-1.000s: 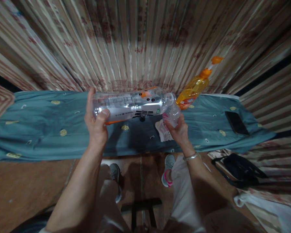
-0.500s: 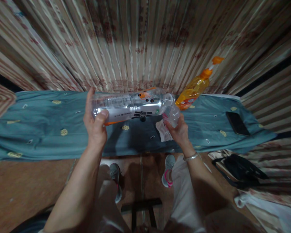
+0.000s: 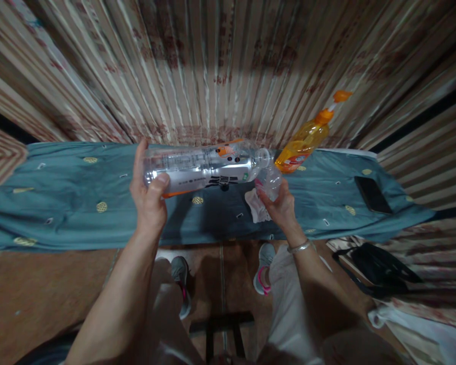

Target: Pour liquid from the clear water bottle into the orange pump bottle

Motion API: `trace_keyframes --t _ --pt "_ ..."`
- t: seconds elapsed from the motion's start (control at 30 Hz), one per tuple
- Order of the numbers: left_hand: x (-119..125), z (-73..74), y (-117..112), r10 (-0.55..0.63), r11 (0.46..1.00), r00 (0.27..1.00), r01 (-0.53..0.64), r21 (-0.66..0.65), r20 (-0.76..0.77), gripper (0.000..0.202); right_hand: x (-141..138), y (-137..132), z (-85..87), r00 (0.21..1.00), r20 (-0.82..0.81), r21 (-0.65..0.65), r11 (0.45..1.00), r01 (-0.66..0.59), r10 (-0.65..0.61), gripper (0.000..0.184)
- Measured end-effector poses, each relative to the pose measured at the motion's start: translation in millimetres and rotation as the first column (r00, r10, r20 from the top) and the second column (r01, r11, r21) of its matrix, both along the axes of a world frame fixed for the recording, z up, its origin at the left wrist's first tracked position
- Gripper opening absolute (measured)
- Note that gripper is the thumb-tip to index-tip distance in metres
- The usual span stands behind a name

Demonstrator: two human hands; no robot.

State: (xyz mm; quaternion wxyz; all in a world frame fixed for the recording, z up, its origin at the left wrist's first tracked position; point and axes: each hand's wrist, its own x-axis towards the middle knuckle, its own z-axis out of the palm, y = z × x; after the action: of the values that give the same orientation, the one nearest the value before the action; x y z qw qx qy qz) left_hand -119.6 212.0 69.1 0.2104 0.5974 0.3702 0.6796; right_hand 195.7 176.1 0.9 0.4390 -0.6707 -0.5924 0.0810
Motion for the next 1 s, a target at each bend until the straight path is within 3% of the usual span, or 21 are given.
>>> trace_keyframes --t 0.1,0.23,0.8,1.0 --pt "1.1 1.1 -0.7 -0.02 1.0 0.991 0.019 0.006 0.135 0.084 0.3 0.3 -0.1 1.0 0.008 -0.004 1.0 0.01 -0.01 0.07" --pt "1.7 1.3 -0.3 -0.048 0.999 0.985 0.045 0.021 0.166 0.081 -0.2 0.0 -0.3 1.0 0.003 0.016 1.0 -0.003 0.003 0.068" --pt "-1.8 -2.3 -2.3 0.033 0.999 0.998 -0.031 -0.044 0.049 0.076 -3.0 -1.2 -1.0 0.998 -0.009 -0.028 0.998 0.062 -0.063 0.072" --pt "-1.4 -0.6 -3.8 0.032 0.999 0.999 -0.03 -0.034 0.041 0.076 -2.8 -1.7 0.0 1.0 0.009 -0.009 1.0 0.023 -0.023 0.067"
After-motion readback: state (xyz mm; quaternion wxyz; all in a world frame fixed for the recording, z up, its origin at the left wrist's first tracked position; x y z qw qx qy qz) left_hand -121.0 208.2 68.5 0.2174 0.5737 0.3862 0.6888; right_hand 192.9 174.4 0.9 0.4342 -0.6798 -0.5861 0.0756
